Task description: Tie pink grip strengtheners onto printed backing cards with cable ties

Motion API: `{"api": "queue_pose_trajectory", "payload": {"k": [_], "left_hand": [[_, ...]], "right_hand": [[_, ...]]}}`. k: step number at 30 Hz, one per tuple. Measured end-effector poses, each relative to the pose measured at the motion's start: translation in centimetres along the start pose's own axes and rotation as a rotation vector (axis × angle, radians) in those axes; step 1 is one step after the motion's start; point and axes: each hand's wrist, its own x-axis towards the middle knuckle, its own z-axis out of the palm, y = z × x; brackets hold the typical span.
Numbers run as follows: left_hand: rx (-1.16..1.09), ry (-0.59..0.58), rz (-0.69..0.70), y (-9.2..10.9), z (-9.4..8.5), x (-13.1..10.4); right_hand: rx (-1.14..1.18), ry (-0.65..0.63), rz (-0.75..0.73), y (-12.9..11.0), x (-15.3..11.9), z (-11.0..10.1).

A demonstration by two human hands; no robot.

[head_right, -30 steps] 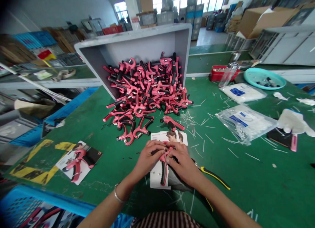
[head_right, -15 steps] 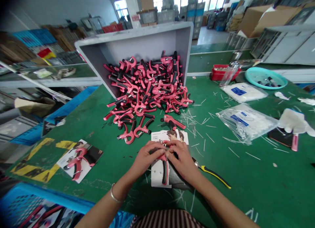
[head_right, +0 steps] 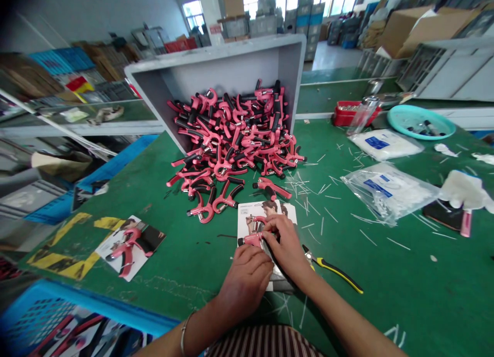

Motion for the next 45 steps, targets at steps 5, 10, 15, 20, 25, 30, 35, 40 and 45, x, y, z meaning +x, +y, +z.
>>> {"api": "queue_pose_trajectory", "payload": {"k": [5,10,15,20,25,30,35,40,45], "left_hand": [[0.048,0.226,-0.392,-0.1,-1.7,-2.3],[-0.044,0.131,-0.46,-0.9,-2.0,-3.1],[-0.172,-0.029,-0.467,-2.1,-3.6,-2.6],[-0.355,-0.052,-0.45,-3.9,-5.4,-3.2],[-0.491,-0.001,-0.4,-4.3,-4.7,-2.8],[-0.65,0.053,-0.47,-3.3,-3.0,-1.8],[-0.798,0.078,-0.492,-3.4,-2.3,-2.1],[-0.809,0.146,-0.498,-3.5,-2.2,-1.9],[-0.757,0.113,-0.501,-3.1,-2.3,-1.3]], "right_hand": [[-0.122,-0.138,-0.035,-1.5,-2.1,-2.5],[-0.324,-0.396,-0.107,-3.4,-4.6,-2.8],[-0.538,-0.452,-0.199,-4.8,-4.4,-0.4],[-0.37,-0.454,-0.179,-4.8,-3.9,-0.7],[-0.191,-0.401,-0.119,-3.9,-3.4,-1.5],[-0.11,-0.3,-0.074,-3.5,-3.6,-1.3],[-0.133,-0.232,0.01,-3.4,-4.0,-1.3],[-0.309,-0.348,-0.126,-3.0,-3.9,-2.6],[-0.503,-0.4,-0.193,-2.8,-4.1,-2.9]]}}
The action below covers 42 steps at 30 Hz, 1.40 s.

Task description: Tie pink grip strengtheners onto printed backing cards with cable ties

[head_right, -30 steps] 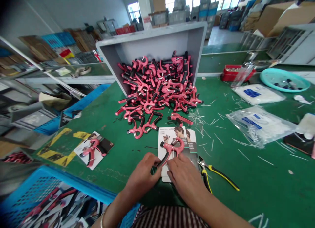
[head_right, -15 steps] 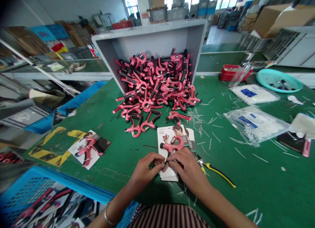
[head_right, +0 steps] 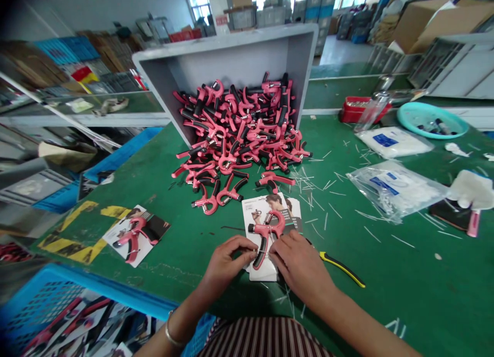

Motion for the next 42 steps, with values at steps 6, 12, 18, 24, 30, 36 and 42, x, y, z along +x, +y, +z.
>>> {"api": "queue_pose_trajectory", "payload": {"k": [6,12,18,24,30,36,42], "left_hand": [[0.032,-0.041,0.003,0.5,-0.2,0.0],[0.072,-0.072,0.037,1.2,-0.1,0.0],[-0.05,-0.112,-0.077,0.9,-0.5,0.2],[0.136,-0.121,0.043,1.4,-1.2,-0.2],[0.243,-0.069,0.191,2.6,-0.6,-1.0],[0.328,0.082,0.171,-0.1,1.2,-2.0],[0.41,0.156,0.165,-2.1,0.7,-2.3]], "right_hand": [[-0.068,0.009,-0.028,-0.9,0.5,-0.2],[-0.081,0.024,-0.081,-1.4,0.9,-0.6],[0.085,0.075,-0.083,-1.2,1.0,0.0],[0.163,0.088,-0.038,-1.5,1.2,0.3],[0.224,0.088,-0.068,-1.5,0.9,0.1],[0.521,0.126,-0.096,-1.4,0.5,1.1],[0.569,0.109,-0.101,0.0,-0.5,1.7]]}}
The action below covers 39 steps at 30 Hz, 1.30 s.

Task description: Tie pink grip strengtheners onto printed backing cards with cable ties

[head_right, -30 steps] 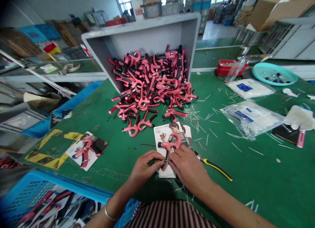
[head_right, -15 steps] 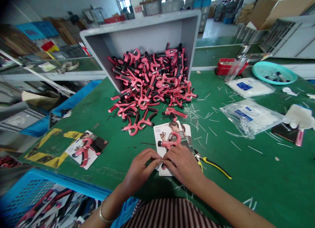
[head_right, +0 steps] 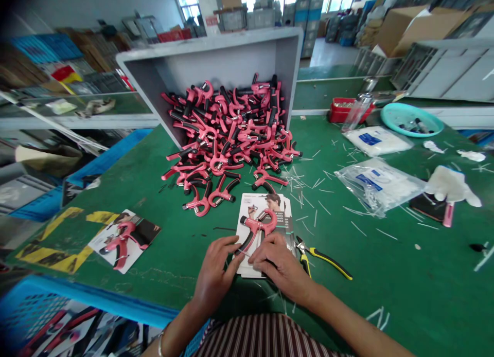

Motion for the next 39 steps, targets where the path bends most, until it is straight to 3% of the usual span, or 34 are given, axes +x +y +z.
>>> {"api": "queue_pose_trajectory", "payload": {"k": [4,8,10,12,14,19,23,28,31,33,36,39], "left_hand": [[-0.261,-0.021,-0.179,-0.7,-1.8,1.2],[-0.633,0.006,-0.493,-0.6,-3.7,3.1],[-0.811,-0.11,-0.613,0.0,-3.9,4.0],[-0.928,-0.297,-0.655,0.7,-3.8,4.6],[-0.964,-0.394,-0.639,1.2,-3.5,4.8],[-0.858,-0.309,-0.561,0.6,-3.1,4.2],[-0.779,-0.242,-0.513,0.2,-2.3,4.3],[-0.836,-0.205,-0.502,0.9,-1.8,4.7],[-0.903,-0.158,-0.533,0.8,-2.3,4.5],[-0.905,-0.115,-0.546,0.5,-2.8,4.3],[-0.894,-0.097,-0.558,0.0,-3.4,4.2],[-0.887,-0.103,-0.553,-0.2,-3.7,4.5]], "right_hand": [[-0.245,0.225,0.209,2.6,-4.4,-3.8],[-0.707,0.141,0.4,6.0,-10.5,-5.9],[-0.801,0.07,0.43,6.8,-12.2,-5.6],[-0.747,0.04,0.434,6.9,-12.5,-5.4],[-0.554,0.029,0.479,6.4,-12.0,-6.2],[0.399,0.016,0.729,3.5,-11.1,-9.2],[1.002,0.06,0.729,1.1,-9.9,-7.2],[1.264,-0.156,0.61,-1.0,-5.6,-3.1],[1.402,-0.354,0.599,-2.0,-4.5,-2.1],[1.459,-0.364,0.561,-2.6,-4.3,-2.3],[1.224,-0.354,0.497,-3.2,-3.5,-3.7],[0.42,-0.376,0.398,-3.1,-1.6,-5.7]]}}
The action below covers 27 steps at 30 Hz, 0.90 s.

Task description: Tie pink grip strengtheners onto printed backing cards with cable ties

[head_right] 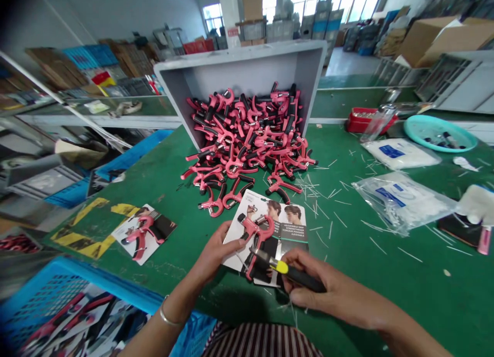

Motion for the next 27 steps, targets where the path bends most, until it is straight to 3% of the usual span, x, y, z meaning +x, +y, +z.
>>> {"api": "queue_pose_trajectory", "payload": {"k": [2,4,8,15,27], "left_hand": [[-0.005,-0.002,-0.001,0.3,0.0,0.1],[-0.018,-0.006,-0.015,0.6,0.0,0.1],[-0.018,0.006,-0.036,1.1,-0.1,0.1],[0.008,-0.002,-0.031,1.4,-0.2,0.3],[0.061,0.006,0.01,1.4,-0.1,0.4]], "right_hand": [[-0.586,0.173,-0.081,-0.4,1.0,-1.3],[-1.011,0.286,-0.189,-0.1,2.1,-2.1],[-1.404,0.279,-0.252,0.8,3.4,-2.5],[-1.5,0.304,-0.283,0.4,4.0,-2.2],[-1.426,0.301,-0.17,0.6,4.7,-1.5]]}}
